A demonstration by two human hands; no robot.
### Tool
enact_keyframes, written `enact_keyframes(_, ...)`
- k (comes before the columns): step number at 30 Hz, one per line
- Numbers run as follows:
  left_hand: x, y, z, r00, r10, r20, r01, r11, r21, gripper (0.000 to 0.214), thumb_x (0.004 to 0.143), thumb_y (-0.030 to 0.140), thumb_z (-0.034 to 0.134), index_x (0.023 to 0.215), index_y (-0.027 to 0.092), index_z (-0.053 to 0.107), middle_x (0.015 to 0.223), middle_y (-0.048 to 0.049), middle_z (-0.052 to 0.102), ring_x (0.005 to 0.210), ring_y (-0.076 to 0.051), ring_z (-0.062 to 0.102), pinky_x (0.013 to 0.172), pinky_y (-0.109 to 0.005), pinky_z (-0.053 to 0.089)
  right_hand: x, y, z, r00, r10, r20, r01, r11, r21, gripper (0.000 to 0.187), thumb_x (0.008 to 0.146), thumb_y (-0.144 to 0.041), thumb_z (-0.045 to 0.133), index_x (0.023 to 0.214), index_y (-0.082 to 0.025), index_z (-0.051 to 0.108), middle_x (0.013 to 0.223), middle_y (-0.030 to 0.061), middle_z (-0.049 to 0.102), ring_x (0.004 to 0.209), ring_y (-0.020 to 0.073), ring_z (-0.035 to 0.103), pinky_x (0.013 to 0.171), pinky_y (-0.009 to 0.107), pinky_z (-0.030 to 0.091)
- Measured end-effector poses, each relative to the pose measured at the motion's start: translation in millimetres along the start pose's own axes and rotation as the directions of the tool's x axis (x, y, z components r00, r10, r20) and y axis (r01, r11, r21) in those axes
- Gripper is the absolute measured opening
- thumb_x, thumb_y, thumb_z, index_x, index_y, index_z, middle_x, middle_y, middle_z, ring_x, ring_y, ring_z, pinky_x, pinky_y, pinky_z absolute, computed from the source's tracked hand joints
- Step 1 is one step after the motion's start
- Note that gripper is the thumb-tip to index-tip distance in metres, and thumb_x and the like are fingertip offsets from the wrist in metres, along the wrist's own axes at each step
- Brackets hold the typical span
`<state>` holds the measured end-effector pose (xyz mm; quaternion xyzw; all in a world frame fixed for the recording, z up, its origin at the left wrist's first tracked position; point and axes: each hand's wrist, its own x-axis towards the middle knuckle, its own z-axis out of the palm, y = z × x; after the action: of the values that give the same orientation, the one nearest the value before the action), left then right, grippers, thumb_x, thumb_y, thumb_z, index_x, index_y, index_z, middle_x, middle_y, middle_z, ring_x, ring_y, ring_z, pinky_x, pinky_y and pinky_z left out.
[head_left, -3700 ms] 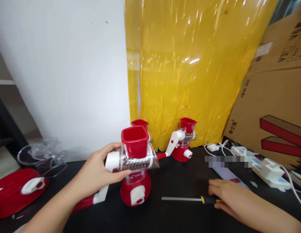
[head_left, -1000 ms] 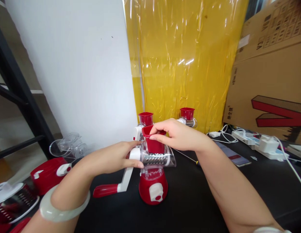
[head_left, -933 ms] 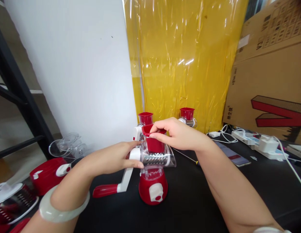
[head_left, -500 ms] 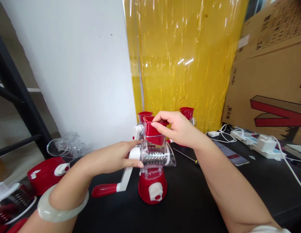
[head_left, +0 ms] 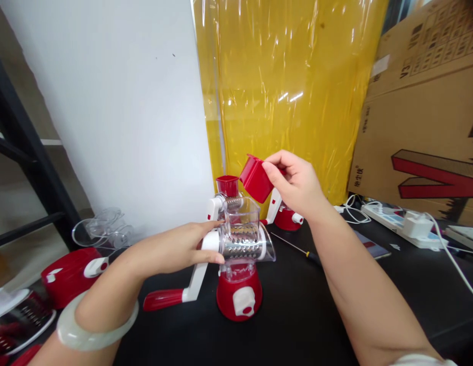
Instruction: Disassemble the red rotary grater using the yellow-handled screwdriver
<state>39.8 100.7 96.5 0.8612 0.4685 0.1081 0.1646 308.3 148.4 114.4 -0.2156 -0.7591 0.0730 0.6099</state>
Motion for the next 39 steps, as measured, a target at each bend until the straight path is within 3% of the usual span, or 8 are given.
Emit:
enact_keyframes(7,0,-1,-0.5,1.0,-0.018,-0.01,0.018,0.999,0.042,0.078,0.084,0.065,0.065,0.149,0.025,0.05,0.146,-0.0082,0.061,0.128,-0.033,0.061,0.105,-0.039,0.048,5,22,-6,1.0,0.025,0.001,-0.024,0.99,-0.142,0.023,0.096,-0.04,0.056,0.087,-0.019,0.063,0.081,0.002,0.067,0.071,0.0156,0.059,0.067,0.03,0.046)
enact_keyframes(11,0,-1,-0.4,0.999,-0.033,-0.004,0.034,0.997,0.071,0.082,0.084,0.065,0.064,0.152,0.024,0.045,0.149,-0.0093,0.057,0.13,-0.032,0.059,0.109,-0.039,0.046,8,36,-1,0.99,0.083,0.116,-0.049,0.961,-0.271,0.025,0.096,-0.039,0.055,0.086,-0.018,0.064,0.079,0.0026,0.068,0.069,0.0146,0.057,0.068,0.03,0.044)
enact_keyframes(14,1,-1,-0.4,1.0,-0.025,-0.017,0.026,0.998,0.064,0.08,0.084,0.064,0.064,0.152,0.025,0.046,0.145,-0.0085,0.061,0.125,-0.033,0.063,0.105,-0.039,0.048,10,49,5,0.949,0.203,0.24,-0.084,0.899,-0.43,0.027,0.1,-0.036,0.05,0.092,-0.015,0.066,0.086,0.0053,0.07,0.075,0.0149,0.059,0.073,0.029,0.043)
enact_keyframes(19,2,-1,-1.1,1.0,-0.021,-0.002,0.021,0.996,0.091,0.081,0.086,0.065,0.062,0.154,0.024,0.044,0.147,-0.0081,0.059,0.128,-0.033,0.061,0.107,-0.038,0.047,7,73,11,0.817,0.387,0.428,-0.071,0.803,-0.591,0.022,0.098,-0.027,0.054,0.089,-0.014,0.07,0.091,0.0084,0.073,0.079,0.015,0.061,0.073,0.026,0.042)
enact_keyframes(25,2,1,-2.8,0.999,-0.025,0.029,0.021,0.992,0.124,0.083,0.088,0.065,0.059,0.157,0.024,0.038,0.148,-0.0078,0.059,0.127,-0.031,0.062,0.106,-0.037,0.048,3,84,13,0.546,0.582,0.603,-0.05,0.741,-0.67,0.028,0.095,-0.036,0.06,0.085,-0.015,0.074,0.08,0.0053,0.075,0.066,0.0138,0.061,0.06,0.024,0.039)
enact_keyframes(29,3,-1,-2.3,0.998,-0.022,0.052,0.017,0.995,0.098,0.084,0.089,0.065,0.058,0.159,0.025,0.033,0.147,-0.0071,0.06,0.126,-0.03,0.062,0.106,-0.037,0.048,1,84,22,0.414,0.652,0.635,-0.019,0.704,-0.71,0.029,0.093,-0.04,0.062,0.088,-0.014,0.074,0.085,0.0061,0.075,0.074,0.017,0.066,0.064,0.026,0.043)
enact_keyframes(34,5,-2,-1.8,0.999,0.007,0.042,-0.011,0.997,0.078,0.079,0.089,0.063,0.06,0.157,0.027,0.038,0.146,-0.0051,0.061,0.126,-0.028,0.063,0.107,-0.036,0.048,-4,88,36,0.291,0.698,0.655,0.016,0.681,-0.732,0.031,0.097,-0.042,0.062,0.109,-0.015,0.068,0.107,0.0062,0.071,0.092,0.0196,0.068,0.082,0.038,0.057)
enact_keyframes(39,4,0,-2.2,0.998,0.017,0.054,-0.019,0.999,0.051,0.079,0.09,0.062,0.06,0.157,0.027,0.037,0.141,-0.0046,0.065,0.119,-0.027,0.066,0.103,-0.034,0.05,-8,89,42,0.226,0.71,0.667,0.034,0.678,-0.734,0.033,0.097,-0.039,0.062,0.121,-0.016,0.064,0.121,0.008,0.067,0.103,0.0228,0.067,0.088,0.043,0.058)
